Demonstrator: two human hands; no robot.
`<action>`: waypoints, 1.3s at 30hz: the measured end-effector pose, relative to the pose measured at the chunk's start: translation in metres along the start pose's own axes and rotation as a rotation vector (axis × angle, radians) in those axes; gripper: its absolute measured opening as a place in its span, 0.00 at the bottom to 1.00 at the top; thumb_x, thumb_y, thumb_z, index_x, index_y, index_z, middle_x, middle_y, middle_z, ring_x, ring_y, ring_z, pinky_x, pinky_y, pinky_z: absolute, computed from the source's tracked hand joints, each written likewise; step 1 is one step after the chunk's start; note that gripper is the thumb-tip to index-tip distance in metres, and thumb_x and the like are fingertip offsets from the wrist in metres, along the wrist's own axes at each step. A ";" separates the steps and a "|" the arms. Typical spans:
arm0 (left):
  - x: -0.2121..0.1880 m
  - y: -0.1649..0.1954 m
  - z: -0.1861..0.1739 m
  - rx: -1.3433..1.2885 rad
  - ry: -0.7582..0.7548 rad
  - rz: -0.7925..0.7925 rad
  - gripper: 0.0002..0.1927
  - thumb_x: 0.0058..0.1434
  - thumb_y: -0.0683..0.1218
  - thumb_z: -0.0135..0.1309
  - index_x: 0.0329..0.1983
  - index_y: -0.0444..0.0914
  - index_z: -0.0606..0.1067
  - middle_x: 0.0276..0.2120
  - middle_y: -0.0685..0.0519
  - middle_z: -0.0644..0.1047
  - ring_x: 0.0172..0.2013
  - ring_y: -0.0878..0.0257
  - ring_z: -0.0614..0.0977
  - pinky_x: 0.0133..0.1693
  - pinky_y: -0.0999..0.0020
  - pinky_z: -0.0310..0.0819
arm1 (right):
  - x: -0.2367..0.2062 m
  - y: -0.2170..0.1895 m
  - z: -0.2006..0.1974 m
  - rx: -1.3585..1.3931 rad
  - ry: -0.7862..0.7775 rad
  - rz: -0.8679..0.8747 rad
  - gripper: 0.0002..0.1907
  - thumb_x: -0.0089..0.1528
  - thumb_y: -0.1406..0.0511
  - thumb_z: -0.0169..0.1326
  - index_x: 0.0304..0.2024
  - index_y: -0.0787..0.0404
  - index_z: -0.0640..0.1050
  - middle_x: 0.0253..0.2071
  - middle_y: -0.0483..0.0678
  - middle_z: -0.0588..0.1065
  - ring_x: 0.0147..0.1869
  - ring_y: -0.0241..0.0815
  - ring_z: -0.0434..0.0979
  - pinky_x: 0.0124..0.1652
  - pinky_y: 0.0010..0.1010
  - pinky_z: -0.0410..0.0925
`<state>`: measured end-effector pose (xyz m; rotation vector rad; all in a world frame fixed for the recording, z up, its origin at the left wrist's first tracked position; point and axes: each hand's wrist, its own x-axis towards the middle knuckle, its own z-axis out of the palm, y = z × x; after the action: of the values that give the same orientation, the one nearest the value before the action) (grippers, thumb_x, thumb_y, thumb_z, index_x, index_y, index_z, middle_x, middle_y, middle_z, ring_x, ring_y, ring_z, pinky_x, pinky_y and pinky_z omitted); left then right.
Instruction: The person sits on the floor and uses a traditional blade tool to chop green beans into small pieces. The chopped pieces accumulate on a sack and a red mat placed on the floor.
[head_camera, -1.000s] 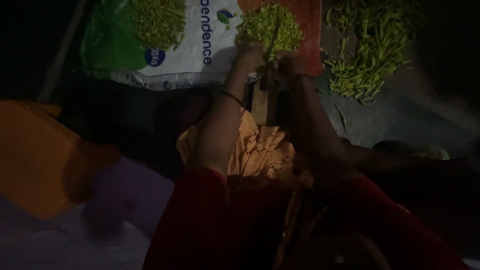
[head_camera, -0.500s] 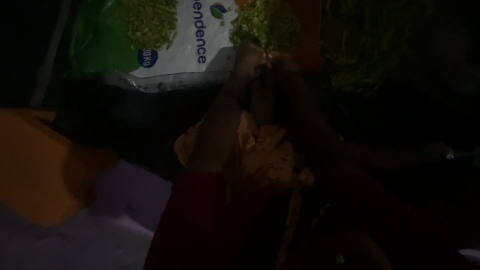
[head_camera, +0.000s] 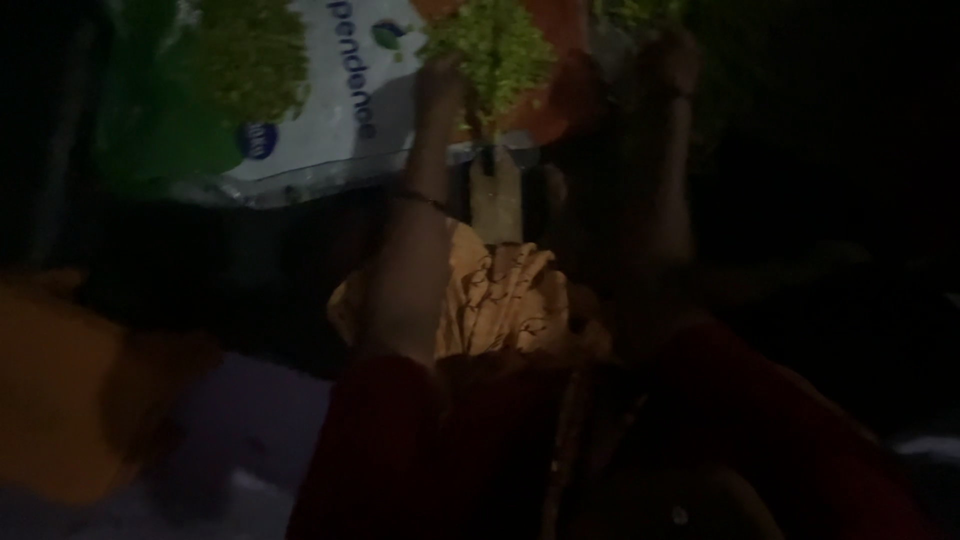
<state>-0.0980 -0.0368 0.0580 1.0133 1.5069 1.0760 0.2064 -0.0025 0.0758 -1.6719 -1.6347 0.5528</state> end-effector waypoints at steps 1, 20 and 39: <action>0.003 -0.003 -0.002 -0.072 0.058 0.045 0.20 0.68 0.42 0.56 0.64 0.36 0.75 0.47 0.48 0.83 0.36 0.60 0.85 0.35 0.61 0.81 | -0.007 0.014 -0.014 -0.050 0.040 0.025 0.08 0.69 0.68 0.53 0.49 0.66 0.78 0.44 0.51 0.77 0.44 0.45 0.78 0.42 0.36 0.74; 0.007 0.012 -0.003 0.074 -0.034 -0.344 0.17 0.68 0.47 0.50 0.57 0.41 0.79 0.38 0.50 0.81 0.27 0.61 0.78 0.31 0.60 0.73 | -0.167 0.067 0.062 -0.235 -0.511 0.140 0.09 0.71 0.68 0.51 0.50 0.66 0.77 0.45 0.52 0.76 0.45 0.47 0.76 0.43 0.38 0.73; -0.013 0.016 0.021 -0.372 -0.458 0.207 0.29 0.63 0.48 0.67 0.63 0.36 0.69 0.42 0.45 0.79 0.38 0.54 0.82 0.39 0.55 0.82 | -0.075 -0.006 0.060 0.124 -0.330 0.135 0.09 0.72 0.67 0.50 0.51 0.67 0.76 0.46 0.53 0.74 0.46 0.48 0.75 0.44 0.39 0.72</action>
<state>-0.0738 -0.0427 0.0738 1.0726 0.8125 1.1216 0.1504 -0.0649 0.0278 -1.6725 -1.6809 1.0216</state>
